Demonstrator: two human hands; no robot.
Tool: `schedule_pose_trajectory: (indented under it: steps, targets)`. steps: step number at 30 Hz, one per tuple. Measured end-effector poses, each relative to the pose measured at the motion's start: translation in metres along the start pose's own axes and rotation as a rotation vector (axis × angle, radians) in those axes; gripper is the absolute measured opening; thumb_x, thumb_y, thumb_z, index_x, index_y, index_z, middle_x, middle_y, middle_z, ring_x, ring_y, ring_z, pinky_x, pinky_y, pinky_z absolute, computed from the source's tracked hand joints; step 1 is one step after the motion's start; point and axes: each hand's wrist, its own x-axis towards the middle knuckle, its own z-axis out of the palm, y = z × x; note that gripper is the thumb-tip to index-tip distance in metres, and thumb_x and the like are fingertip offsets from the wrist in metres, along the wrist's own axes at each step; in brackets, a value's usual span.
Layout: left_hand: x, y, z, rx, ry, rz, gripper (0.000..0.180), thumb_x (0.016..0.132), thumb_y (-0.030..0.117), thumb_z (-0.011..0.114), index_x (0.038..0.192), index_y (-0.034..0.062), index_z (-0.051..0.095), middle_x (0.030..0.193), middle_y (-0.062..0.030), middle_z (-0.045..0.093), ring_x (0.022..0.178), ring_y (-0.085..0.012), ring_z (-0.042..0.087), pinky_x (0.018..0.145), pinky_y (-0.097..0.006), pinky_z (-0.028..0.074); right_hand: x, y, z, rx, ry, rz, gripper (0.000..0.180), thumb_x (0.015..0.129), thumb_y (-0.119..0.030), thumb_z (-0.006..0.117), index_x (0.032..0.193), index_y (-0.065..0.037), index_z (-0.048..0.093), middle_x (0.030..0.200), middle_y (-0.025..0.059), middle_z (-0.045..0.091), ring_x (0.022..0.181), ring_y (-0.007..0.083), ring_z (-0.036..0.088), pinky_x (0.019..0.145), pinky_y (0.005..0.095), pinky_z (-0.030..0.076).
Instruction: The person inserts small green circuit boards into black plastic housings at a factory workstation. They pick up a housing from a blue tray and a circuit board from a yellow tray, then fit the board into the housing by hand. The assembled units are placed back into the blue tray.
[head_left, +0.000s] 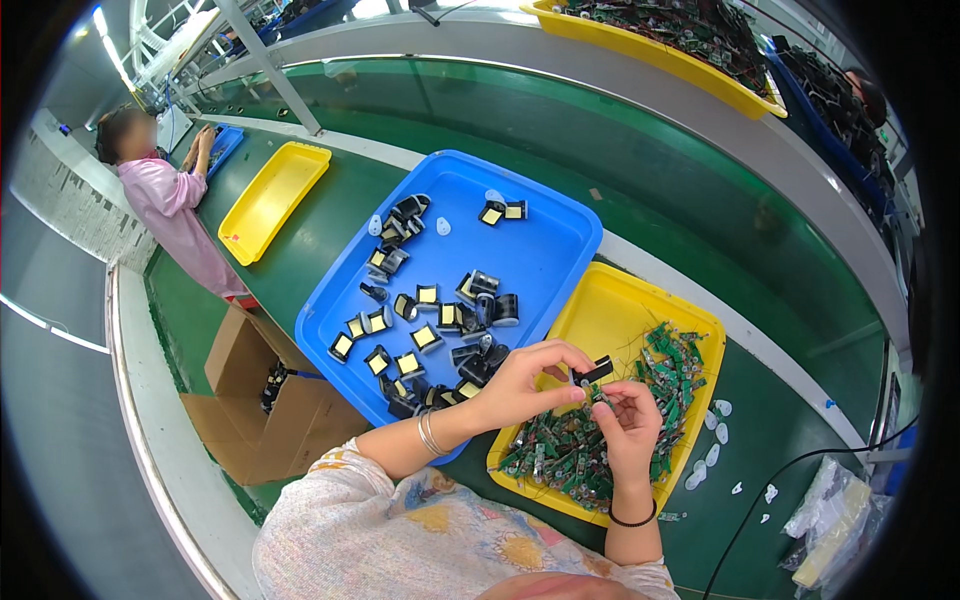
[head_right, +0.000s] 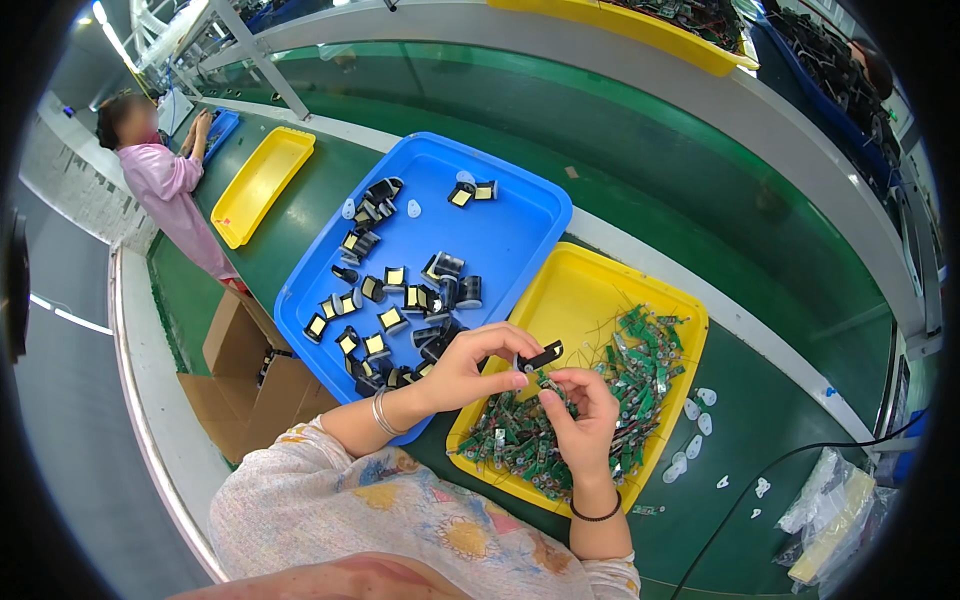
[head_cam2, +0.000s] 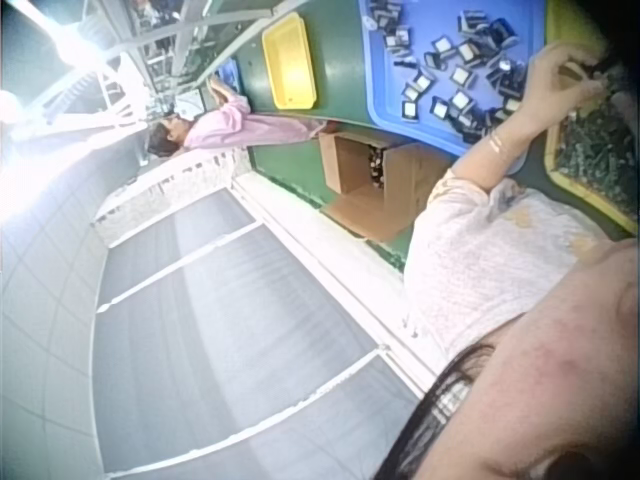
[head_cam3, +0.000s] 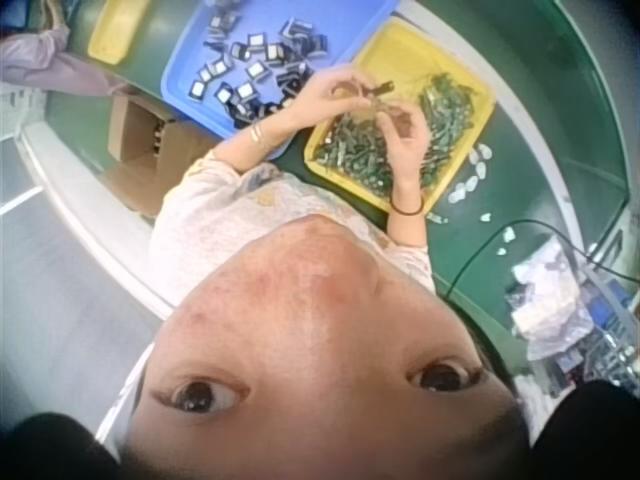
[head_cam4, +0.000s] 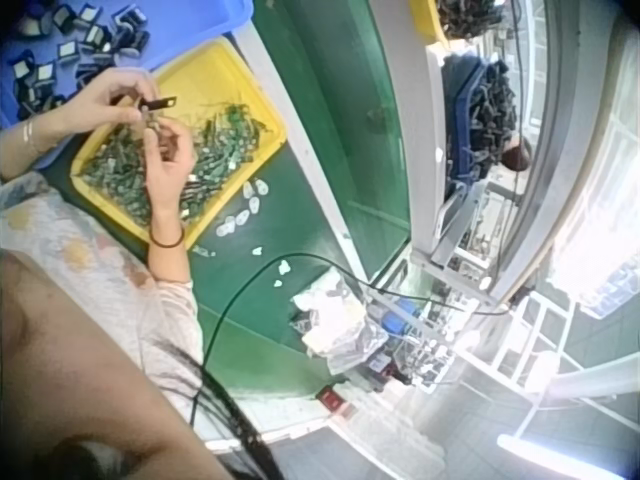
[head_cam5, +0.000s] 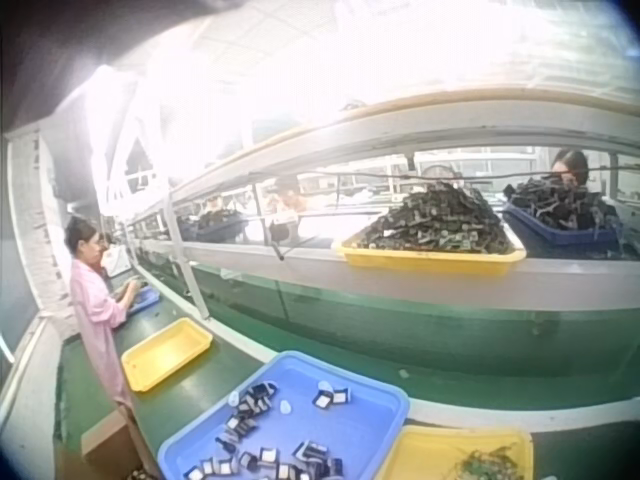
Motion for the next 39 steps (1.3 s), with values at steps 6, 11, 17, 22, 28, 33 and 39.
schedule_pose_trajectory:
  steps: [6, 11, 17, 22, 28, 33, 39]
  targets:
    - [0.000, 0.000, 0.000, 0.006, -0.004, -0.003, 0.021, 0.075, 0.005, 0.063, 0.094, 0.0019, 0.056, 0.103, -0.0119, 0.055, 0.093, -0.0171, 0.055, 0.075, -0.028, 0.047, 0.000, 0.000, -0.001, -0.002, -0.004, 0.006, 0.020, 0.073, 0.004, 0.063, 0.091, 0.001, 0.055, 0.083, 0.0040, 0.057, 0.076, 0.0083, 0.055, 0.068, 0.0203, 0.044]
    - [0.000, 0.001, 0.000, -0.011, -0.006, -0.006, 0.021, 0.075, 0.005, 0.063, 0.094, 0.0017, 0.056, 0.103, -0.0116, 0.055, 0.093, -0.0171, 0.055, 0.075, -0.028, 0.047, 0.000, 0.000, -0.001, -0.003, -0.002, 0.011, 0.020, 0.073, 0.004, 0.063, 0.091, 0.001, 0.055, 0.083, 0.0037, 0.056, 0.076, 0.0085, 0.054, 0.069, 0.0205, 0.044]
    - [-0.001, 0.000, 0.000, -0.021, -0.010, 0.001, 0.020, 0.075, 0.006, 0.063, 0.094, 0.0020, 0.056, 0.101, -0.0110, 0.056, 0.095, -0.0182, 0.054, 0.075, -0.028, 0.047, -0.001, 0.000, -0.001, -0.019, 0.006, 0.015, 0.022, 0.073, 0.005, 0.062, 0.093, 0.001, 0.054, 0.086, 0.0040, 0.055, 0.078, 0.0093, 0.054, 0.071, 0.0211, 0.043]
    - [-0.003, 0.001, 0.000, -0.024, 0.000, -0.005, 0.020, 0.075, 0.008, 0.064, 0.093, 0.0025, 0.057, 0.100, -0.0091, 0.057, 0.096, -0.0182, 0.054, 0.076, -0.029, 0.046, -0.002, 0.001, 0.000, -0.006, 0.005, 0.004, 0.021, 0.073, 0.005, 0.061, 0.091, 0.001, 0.051, 0.083, 0.0038, 0.053, 0.073, 0.0092, 0.053, 0.067, 0.0208, 0.044]
    - [-0.005, 0.003, 0.000, 0.054, 0.029, 0.060, 0.021, 0.076, 0.015, 0.064, 0.093, 0.0036, 0.057, 0.096, -0.0064, 0.058, 0.089, -0.0161, 0.055, 0.073, -0.027, 0.046, -0.002, 0.002, 0.001, -0.058, 0.012, -0.044, 0.020, 0.075, 0.005, 0.059, 0.091, 0.000, 0.048, 0.080, 0.0036, 0.051, 0.068, 0.0081, 0.051, 0.061, 0.0202, 0.044]
    - [-0.007, 0.003, -0.001, 0.121, 0.055, 0.101, 0.024, 0.075, 0.017, 0.065, 0.093, 0.0034, 0.058, 0.095, -0.0064, 0.059, 0.089, -0.0170, 0.056, 0.071, -0.028, 0.046, -0.001, 0.002, 0.005, -0.084, 0.000, -0.079, 0.018, 0.076, 0.002, 0.058, 0.090, -0.001, 0.048, 0.077, 0.0029, 0.050, 0.064, 0.0083, 0.050, 0.058, 0.0193, 0.043]
    - [-0.010, 0.003, 0.001, 0.152, 0.064, 0.138, 0.025, 0.075, 0.019, 0.065, 0.093, 0.0024, 0.058, 0.092, -0.0079, 0.059, 0.086, -0.0181, 0.057, 0.070, -0.028, 0.047, -0.006, 0.003, 0.008, -0.090, 0.033, -0.091, 0.018, 0.076, 0.001, 0.058, 0.090, -0.002, 0.048, 0.076, 0.0026, 0.049, 0.064, 0.0088, 0.050, 0.058, 0.0199, 0.043]
